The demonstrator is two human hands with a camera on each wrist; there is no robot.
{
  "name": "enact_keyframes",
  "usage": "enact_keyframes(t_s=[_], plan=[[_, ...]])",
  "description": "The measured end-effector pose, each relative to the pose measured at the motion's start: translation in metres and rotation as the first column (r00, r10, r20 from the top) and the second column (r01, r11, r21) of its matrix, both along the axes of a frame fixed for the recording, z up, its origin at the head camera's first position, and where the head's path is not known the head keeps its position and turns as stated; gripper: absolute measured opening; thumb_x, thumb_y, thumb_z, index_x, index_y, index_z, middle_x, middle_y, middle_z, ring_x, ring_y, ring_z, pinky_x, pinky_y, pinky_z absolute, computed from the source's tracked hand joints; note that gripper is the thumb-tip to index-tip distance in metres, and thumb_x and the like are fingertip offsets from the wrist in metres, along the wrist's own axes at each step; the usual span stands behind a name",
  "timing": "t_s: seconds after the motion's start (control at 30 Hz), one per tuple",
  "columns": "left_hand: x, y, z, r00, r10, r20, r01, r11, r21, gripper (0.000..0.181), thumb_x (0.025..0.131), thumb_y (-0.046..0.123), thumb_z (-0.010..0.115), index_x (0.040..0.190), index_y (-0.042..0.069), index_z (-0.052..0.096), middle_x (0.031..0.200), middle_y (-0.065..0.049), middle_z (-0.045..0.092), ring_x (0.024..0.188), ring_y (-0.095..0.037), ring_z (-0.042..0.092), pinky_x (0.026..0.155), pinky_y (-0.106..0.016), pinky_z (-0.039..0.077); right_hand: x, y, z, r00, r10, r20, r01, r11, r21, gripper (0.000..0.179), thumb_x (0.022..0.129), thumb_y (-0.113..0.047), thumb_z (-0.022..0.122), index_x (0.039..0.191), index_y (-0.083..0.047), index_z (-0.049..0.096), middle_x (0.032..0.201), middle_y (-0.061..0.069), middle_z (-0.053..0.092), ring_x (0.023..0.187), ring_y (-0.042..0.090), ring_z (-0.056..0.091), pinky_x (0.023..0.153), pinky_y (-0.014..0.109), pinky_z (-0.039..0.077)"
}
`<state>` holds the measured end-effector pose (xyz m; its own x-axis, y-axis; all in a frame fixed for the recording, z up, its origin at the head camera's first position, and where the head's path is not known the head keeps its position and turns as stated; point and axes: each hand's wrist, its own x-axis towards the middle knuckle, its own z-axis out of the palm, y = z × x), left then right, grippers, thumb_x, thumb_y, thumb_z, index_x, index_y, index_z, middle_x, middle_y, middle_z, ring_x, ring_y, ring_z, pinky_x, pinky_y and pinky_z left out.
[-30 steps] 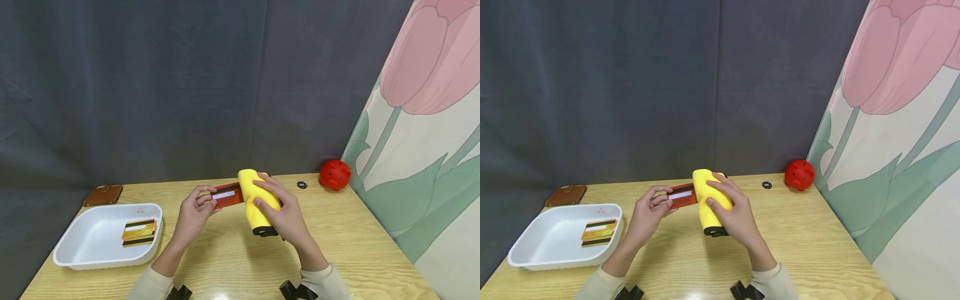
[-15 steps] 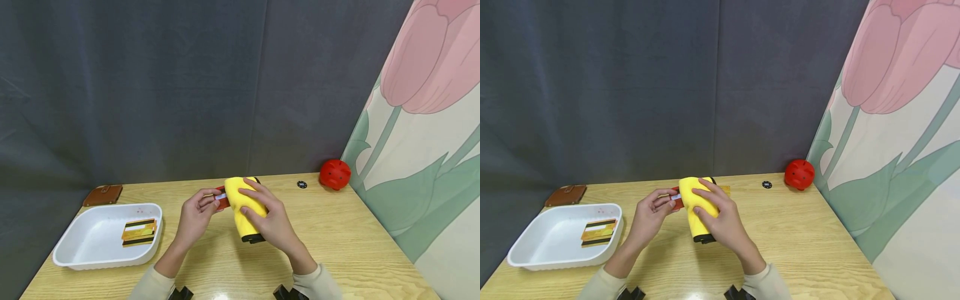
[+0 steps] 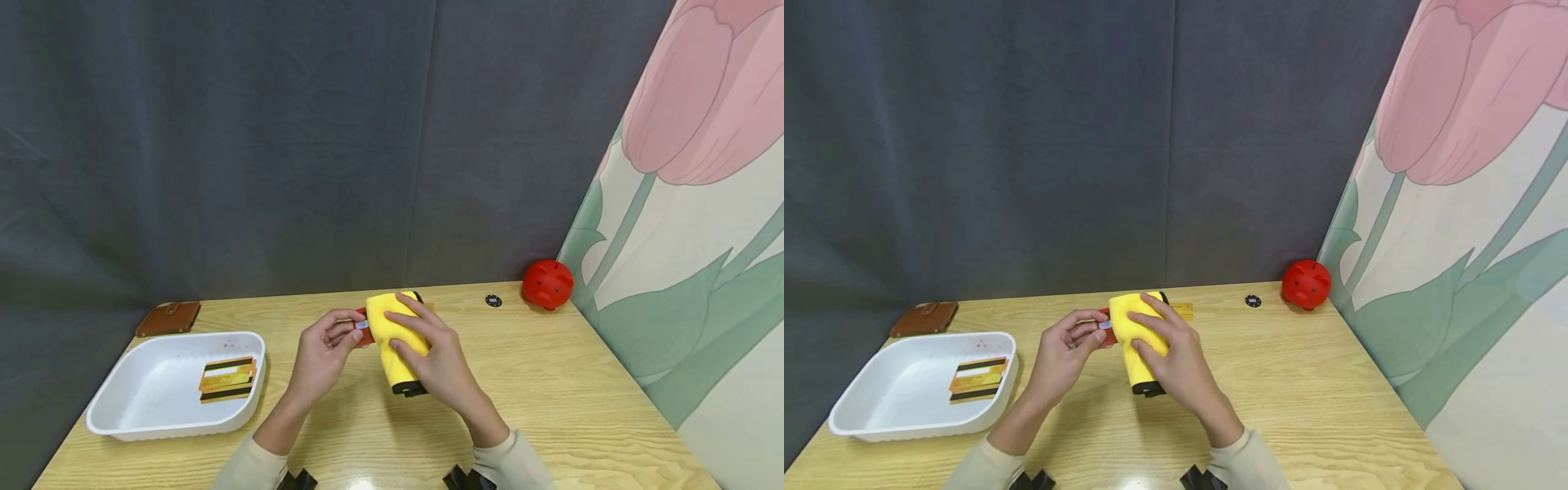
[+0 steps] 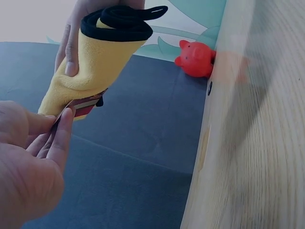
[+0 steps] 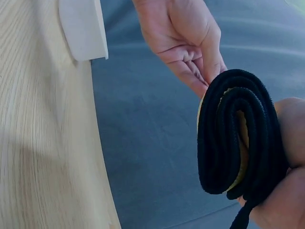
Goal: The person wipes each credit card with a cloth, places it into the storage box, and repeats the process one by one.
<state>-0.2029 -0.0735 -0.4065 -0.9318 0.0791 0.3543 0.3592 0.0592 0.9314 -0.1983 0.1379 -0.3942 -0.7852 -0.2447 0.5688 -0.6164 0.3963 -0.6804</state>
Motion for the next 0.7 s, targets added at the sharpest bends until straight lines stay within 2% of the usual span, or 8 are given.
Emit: enact_keyframes(t_s=[0.1, 0.17, 0.23, 0.4, 0.57, 0.7], plan=[[0.000, 0.000, 0.000, 1.000, -0.012, -0.025, 0.012, 1.000, -0.023, 0.020, 0.096, -0.003, 0.067, 0.114, 0.004, 0.069, 0.109, -0.019, 0.077, 0.098, -0.009, 0.075, 0.084, -0.028, 0.064, -0.001, 0.002, 0.000, 1.000, -0.015, -0.010, 0.015, 1.000, 0.003, 0.044, 0.088, -0.001, 0.079, 0.128, -0.018, 0.074, 0.153, -0.001, 0.057, 0.145, 0.030, 0.051, 0.111, 0.038, 0.052], [0.001, -0.001, 0.000, 0.999, -0.023, -0.035, 0.022, 0.999, -0.036, 0.019, 0.097, -0.003, 0.067, 0.114, 0.005, 0.070, 0.109, -0.018, 0.078, 0.099, -0.011, 0.075, 0.085, -0.029, 0.064, -0.002, 0.004, -0.001, 1.000, -0.022, -0.009, 0.022, 1.000, -0.001, 0.043, 0.088, 0.000, 0.079, 0.128, -0.018, 0.074, 0.153, 0.001, 0.057, 0.144, 0.031, 0.051, 0.102, 0.029, 0.056], [0.001, -0.001, 0.001, 0.999, -0.029, -0.035, 0.028, 0.999, -0.043, 0.019, 0.097, -0.002, 0.067, 0.114, 0.005, 0.070, 0.111, -0.018, 0.077, 0.099, -0.013, 0.075, 0.085, -0.030, 0.064, -0.004, 0.007, -0.001, 1.000, -0.031, 0.001, 0.031, 1.000, -0.003, 0.043, 0.089, -0.001, 0.079, 0.128, -0.018, 0.074, 0.153, 0.002, 0.057, 0.144, 0.031, 0.052, 0.097, 0.021, 0.056], [0.001, -0.003, 0.003, 1.000, -0.015, -0.027, 0.013, 0.999, -0.050, 0.019, 0.096, -0.003, 0.067, 0.113, 0.005, 0.070, 0.113, -0.018, 0.077, 0.100, -0.012, 0.074, 0.084, -0.026, 0.063, -0.014, 0.021, -0.001, 0.996, -0.080, 0.048, 0.080, 0.997, -0.005, 0.041, 0.090, -0.002, 0.078, 0.128, -0.015, 0.074, 0.153, 0.004, 0.057, 0.143, 0.031, 0.053, 0.090, 0.013, 0.054], [0.000, -0.006, 0.006, 1.000, 0.000, -0.015, -0.001, 0.998, -0.064, 0.021, 0.097, -0.003, 0.067, 0.115, 0.007, 0.071, 0.108, -0.016, 0.077, 0.095, -0.009, 0.072, 0.081, -0.022, 0.062, -0.028, 0.050, -0.004, 0.978, -0.174, 0.114, 0.175, 0.985, -0.001, 0.040, 0.091, -0.003, 0.077, 0.130, -0.012, 0.073, 0.153, 0.006, 0.057, 0.146, 0.033, 0.048, 0.092, 0.005, 0.047], [0.000, -0.012, 0.010, 1.000, 0.012, -0.026, -0.014, 0.996, -0.091, 0.023, 0.097, -0.003, 0.066, 0.118, 0.008, 0.070, 0.107, -0.016, 0.077, 0.090, -0.009, 0.073, 0.081, -0.022, 0.062, -0.034, 0.073, -0.003, 0.963, -0.224, 0.152, 0.230, 0.973, -0.021, 0.039, 0.093, -0.008, 0.075, 0.132, -0.014, 0.072, 0.155, 0.004, 0.055, 0.151, 0.031, 0.042, 0.097, 0.002, 0.039]])
